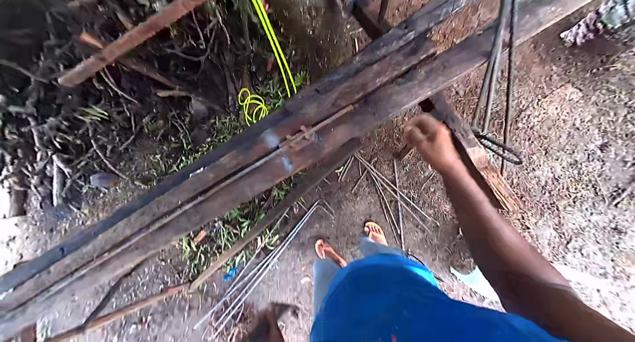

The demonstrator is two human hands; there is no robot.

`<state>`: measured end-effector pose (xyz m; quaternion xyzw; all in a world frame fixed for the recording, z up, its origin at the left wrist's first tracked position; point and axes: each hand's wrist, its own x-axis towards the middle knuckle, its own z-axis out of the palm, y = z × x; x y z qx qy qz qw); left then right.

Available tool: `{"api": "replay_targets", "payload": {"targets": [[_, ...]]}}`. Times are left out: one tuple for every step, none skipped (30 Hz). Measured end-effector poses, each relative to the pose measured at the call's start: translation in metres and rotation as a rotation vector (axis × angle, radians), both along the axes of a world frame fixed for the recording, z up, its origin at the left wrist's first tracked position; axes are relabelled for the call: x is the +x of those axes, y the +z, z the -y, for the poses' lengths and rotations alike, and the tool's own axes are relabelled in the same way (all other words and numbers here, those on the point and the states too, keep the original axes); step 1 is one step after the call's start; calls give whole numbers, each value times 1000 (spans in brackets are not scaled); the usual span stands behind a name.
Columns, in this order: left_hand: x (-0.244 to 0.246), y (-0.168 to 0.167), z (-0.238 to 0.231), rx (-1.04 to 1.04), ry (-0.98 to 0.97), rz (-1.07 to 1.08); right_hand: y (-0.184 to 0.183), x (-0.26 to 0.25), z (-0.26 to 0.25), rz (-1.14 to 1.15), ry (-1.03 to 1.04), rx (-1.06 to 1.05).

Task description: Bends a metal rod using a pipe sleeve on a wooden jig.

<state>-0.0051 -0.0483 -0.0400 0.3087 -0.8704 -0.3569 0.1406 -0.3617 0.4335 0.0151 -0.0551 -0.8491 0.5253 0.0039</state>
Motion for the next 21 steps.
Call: {"api": "replay_targets", "payload": {"targets": [[-16, 0, 10, 53, -19, -56, -31, 22, 30, 114, 153, 23], [-38, 7, 12, 142, -27, -120, -58, 44, 58, 247, 326, 48], [-58, 15, 11, 258, -40, -190, -77, 66, 83, 384, 495, 74], [-76, 24, 9, 382, -41, -253, -87, 88, 106, 479, 624, 93], [-93, 30, 7, 504, -28, -288, -91, 107, 126, 538, 696, 100], [-108, 36, 4, 623, -11, -304, -91, 123, 142, 584, 728, 97], [-124, 41, 0, 732, -5, -305, -91, 134, 154, 617, 728, 89], [-139, 45, -3, 834, -10, -300, -90, 143, 163, 641, 694, 73], [-153, 46, -6, 932, -24, -297, -89, 148, 170, 672, 632, 33], [-168, 48, -7, 1012, -46, -284, -88, 151, 177, 713, 547, -36], [-184, 49, -9, 1075, -79, -264, -86, 152, 183, 765, 440, -151], [-198, 51, -11, 1132, -110, -240, -83, 152, 189, 821, 322, -286], [-210, 52, -11, 1189, -149, -222, -79, 153, 195, 855, 215, -408], [-222, 53, -12, 1239, -205, -226, -72, 153, 203, 866, 135, -508], [-232, 54, -11, 1285, -287, -238, -64, 151, 213, 865, 81, -597], [-241, 56, -9, 1321, -388, -251, -53, 148, 225, 855, 42, -679], [-249, 59, -7, 1345, -488, -259, -39, 145, 238, 839, 6, -757], [-256, 63, -4, 1360, -580, -266, -25, 143, 252, 813, -44, -827], [-262, 68, 0, 1362, -667, -270, -16, 142, 266, 771, -136, -895], [-267, 73, 6, 1347, -750, -262, -11, 141, 279, 716, -241, -964], [-271, 79, 13, 1337, -817, -239, -9, 141, 290, 661, -330, -1026]]}}
